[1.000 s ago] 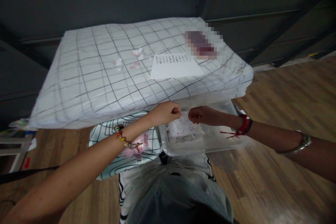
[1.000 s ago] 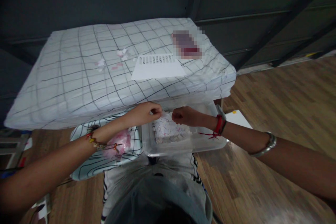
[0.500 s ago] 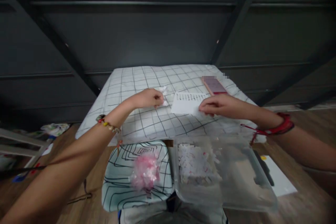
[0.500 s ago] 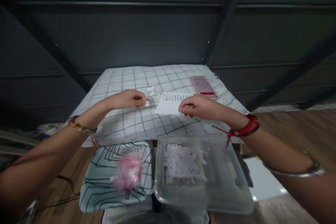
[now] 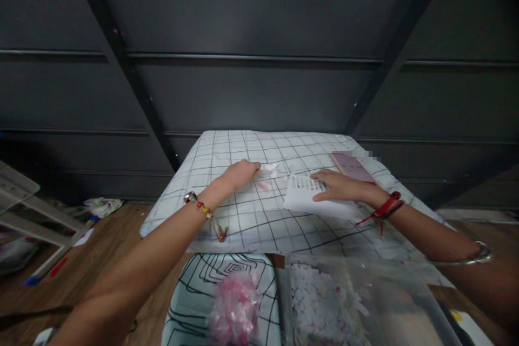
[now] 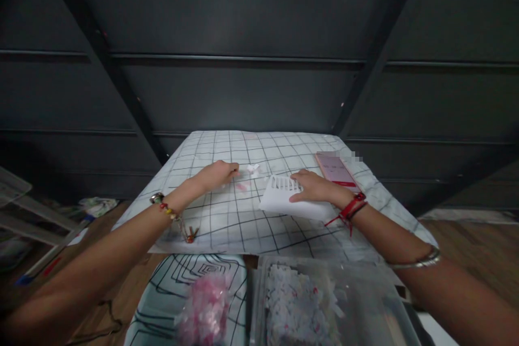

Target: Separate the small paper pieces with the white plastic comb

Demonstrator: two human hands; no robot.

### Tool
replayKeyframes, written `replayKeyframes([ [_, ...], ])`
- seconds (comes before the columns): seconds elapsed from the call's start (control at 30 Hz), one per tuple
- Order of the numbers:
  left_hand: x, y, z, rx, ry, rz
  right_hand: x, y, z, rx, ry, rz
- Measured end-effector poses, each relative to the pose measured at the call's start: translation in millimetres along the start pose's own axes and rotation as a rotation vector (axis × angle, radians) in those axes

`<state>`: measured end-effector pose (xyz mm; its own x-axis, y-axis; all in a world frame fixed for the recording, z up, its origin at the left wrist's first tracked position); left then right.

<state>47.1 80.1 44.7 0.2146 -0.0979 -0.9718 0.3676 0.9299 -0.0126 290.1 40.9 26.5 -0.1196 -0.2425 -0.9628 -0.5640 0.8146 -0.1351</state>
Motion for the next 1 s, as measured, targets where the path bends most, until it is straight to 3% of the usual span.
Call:
replayKeyframes([
  [0.2, -21, 4, -10, 0.101, -0.181, 0.048, -3, 19, 21, 0.057, 0.087, -0.053],
  [0.37, -22, 12, -42, 0.064, -0.278, 0.091, -9, 25, 28, 0.072, 0.206, -0.12],
  [0.53, -9, 14, -70, 0.003, -0.281, 0.165, -44, 10, 13, -0.004, 0.314, -0.154],
  [0.63, -2, 13, -77, -0.018, -0.269, 0.196, -75, 1, -4, -0.074, 0.36, -0.058],
  [0.8, 4, 13, -77, 0.014, -0.227, 0.186, -114, -2, -36, -0.111, 0.025, 0.313],
  [0.87, 4, 12, -76, 0.028, -0.208, 0.181, -110, 3, -52, -0.132, -0.153, 0.357],
  [1.0, 4, 11, -75, 0.049, -0.181, 0.175, -82, 17, -77, -0.117, -0.335, 0.294],
])
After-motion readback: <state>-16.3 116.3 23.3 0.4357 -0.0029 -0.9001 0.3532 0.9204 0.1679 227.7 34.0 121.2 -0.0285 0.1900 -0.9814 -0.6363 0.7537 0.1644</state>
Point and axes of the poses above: each hand's wrist, its own y-axis towards the middle knuckle, its own x-axis out of the palm, z = x × y, the point moved 5 cm from there along y, towards the middle knuckle, and after that the axes turned 13 degrees about -x, right-handed, at the moved point
